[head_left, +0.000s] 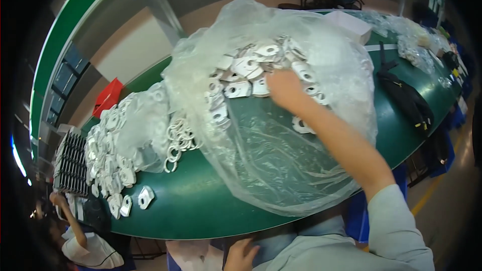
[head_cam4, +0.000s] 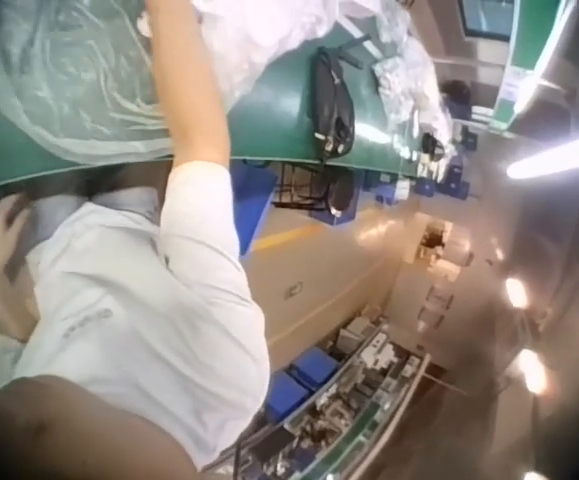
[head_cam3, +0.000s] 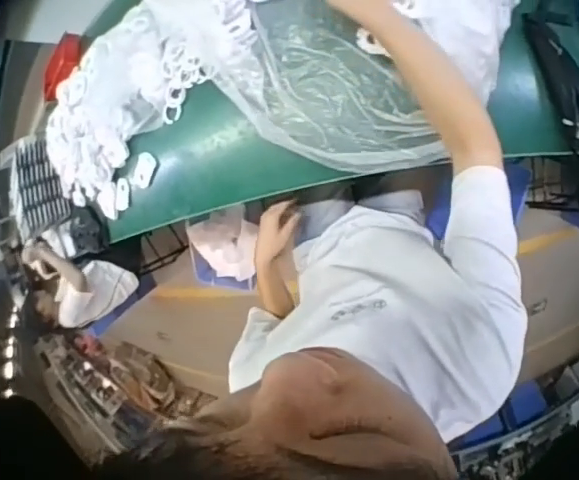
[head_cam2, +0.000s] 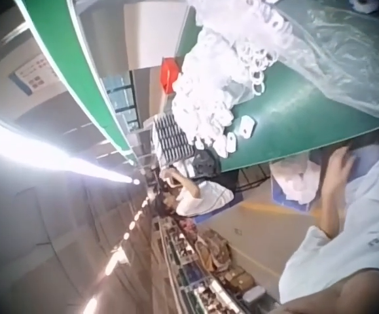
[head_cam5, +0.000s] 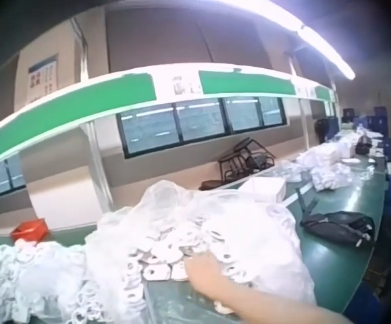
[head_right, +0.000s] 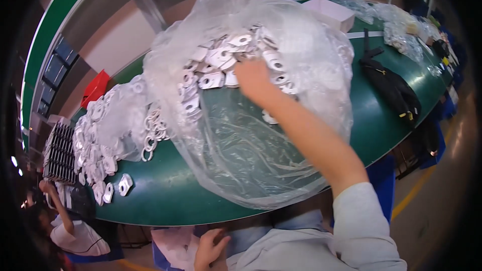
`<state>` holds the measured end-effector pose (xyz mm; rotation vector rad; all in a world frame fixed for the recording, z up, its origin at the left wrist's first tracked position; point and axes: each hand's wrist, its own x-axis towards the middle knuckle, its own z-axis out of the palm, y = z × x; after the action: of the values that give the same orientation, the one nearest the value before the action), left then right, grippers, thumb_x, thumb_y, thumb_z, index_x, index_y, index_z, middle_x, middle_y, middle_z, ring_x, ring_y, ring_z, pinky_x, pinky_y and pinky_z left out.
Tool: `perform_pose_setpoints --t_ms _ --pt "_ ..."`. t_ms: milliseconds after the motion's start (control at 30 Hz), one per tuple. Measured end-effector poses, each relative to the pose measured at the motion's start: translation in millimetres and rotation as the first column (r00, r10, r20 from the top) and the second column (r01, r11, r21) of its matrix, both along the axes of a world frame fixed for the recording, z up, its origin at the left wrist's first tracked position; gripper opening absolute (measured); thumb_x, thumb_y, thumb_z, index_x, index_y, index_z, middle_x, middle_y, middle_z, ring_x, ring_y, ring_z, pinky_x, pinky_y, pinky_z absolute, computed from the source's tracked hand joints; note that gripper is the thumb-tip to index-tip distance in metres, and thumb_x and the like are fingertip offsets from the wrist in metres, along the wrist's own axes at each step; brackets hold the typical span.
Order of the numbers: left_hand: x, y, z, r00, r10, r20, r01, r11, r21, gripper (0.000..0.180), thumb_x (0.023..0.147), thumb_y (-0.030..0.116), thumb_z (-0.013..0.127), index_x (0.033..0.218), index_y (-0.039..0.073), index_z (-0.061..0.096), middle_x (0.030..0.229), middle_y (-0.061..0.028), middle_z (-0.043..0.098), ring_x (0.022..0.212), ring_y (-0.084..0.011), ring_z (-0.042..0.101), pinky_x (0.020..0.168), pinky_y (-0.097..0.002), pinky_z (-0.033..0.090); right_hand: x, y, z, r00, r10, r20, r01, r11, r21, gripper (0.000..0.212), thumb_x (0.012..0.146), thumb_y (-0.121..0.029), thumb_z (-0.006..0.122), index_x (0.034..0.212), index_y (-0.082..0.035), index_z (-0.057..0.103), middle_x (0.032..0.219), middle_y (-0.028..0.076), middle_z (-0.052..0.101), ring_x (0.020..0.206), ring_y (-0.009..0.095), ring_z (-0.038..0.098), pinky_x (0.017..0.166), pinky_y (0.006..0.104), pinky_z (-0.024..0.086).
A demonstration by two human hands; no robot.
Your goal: Sorting and inspecting white plastic components at a factory workbench.
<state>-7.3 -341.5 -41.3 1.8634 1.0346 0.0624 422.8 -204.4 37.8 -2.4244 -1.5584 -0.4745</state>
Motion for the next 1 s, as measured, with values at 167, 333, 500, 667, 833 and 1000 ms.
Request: perform_pose_setpoints --t_ms 167,333,500,667,833,1000 --pt "6.7 35.0 99.6 0.902 -0.233 0.364 0.163 0.963 0.213 0.026 0.079 0.011 0.063 0.102 0.0 0.063 0.094 -0.0153 0.065 0.082 -0.0242 0.063 0.072 -0.0314 0.049 16.5 1.7 22.2 0.993 0.119 -0.013 -0.119 0.991 -0.061 0.026 0.067 -0.013 0.071 0.091 -0.009 0.063 0.089 0.011 0.065 0.094 0.029 0.062 0.097 0.0502 0.034" --pt "13.8 138.1 89.0 0.929 0.184 0.32 -0.33 0.802 0.498 0.017 0.074 0.003 0.065 0.091 -0.002 0.066 0.079 -0.0083 0.064 0.068 -0.0123 0.058 0.063 -0.0243 0.046 -27.7 -8.1 49.2 0.96 0.256 -0.118 -0.252 0.967 0.048 0.05 0.061 -0.028 0.079 0.104 -0.011 0.061 0.103 0.008 0.057 0.104 0.026 0.05 0.091 0.0488 0.036" --pt "33.1 221.3 76.6 0.922 0.284 0.261 -0.386 0.636 0.669 0.016 0.074 0.003 0.065 0.089 -0.003 0.065 0.076 -0.0093 0.065 0.062 -0.0118 0.055 0.06 -0.026 0.045 -104.3 -34.7 14.5 0.748 0.537 -0.39 -0.539 0.835 0.115 0.054 0.061 -0.04 0.078 0.101 -0.007 0.063 0.097 0.012 0.054 0.095 0.03 0.049 0.081 0.0383 0.043" --pt "25.6 253.3 71.9 0.884 0.344 0.315 -0.461 0.542 0.702 0.013 0.077 0.003 0.062 0.089 -0.002 0.066 0.076 -0.0118 0.064 0.062 -0.0199 0.06 0.06 -0.0297 0.047 -117.4 -48.0 -20.7 0.675 0.412 -0.612 -0.391 0.903 0.177 0.049 0.072 -0.039 0.07 0.104 -0.003 0.062 0.097 0.015 0.053 0.096 0.032 0.048 0.087 0.0394 0.04" --pt "19.3 334.9 47.6 0.87 0.383 0.311 -0.482 0.521 0.704 0.019 0.076 0.002 0.058 0.094 -0.002 0.064 0.082 -0.0188 0.065 0.074 -0.0308 0.063 0.069 -0.0375 0.049 -100.3 -56.2 -28.3 0.547 0.486 -0.682 -0.418 0.864 0.28 0.032 0.077 -0.021 0.066 0.103 -0.002 0.063 0.096 0.014 0.054 0.093 0.027 0.055 0.079 0.0355 0.045" --pt "30.7 374.1 35.9 0.916 0.401 0.026 -0.214 0.432 0.876 0.032 0.073 0.005 0.059 0.105 0.002 0.061 0.092 -0.0219 0.061 0.087 -0.0376 0.058 0.076 -0.0457 0.045 -96.9 -52.3 -28.3 0.353 0.523 -0.776 -0.377 0.838 0.394 0.023 0.079 -0.007 0.061 0.102 -0.002 0.058 0.092 0.01 0.06 0.082 0.016 0.06 0.07 0.0274 0.047"
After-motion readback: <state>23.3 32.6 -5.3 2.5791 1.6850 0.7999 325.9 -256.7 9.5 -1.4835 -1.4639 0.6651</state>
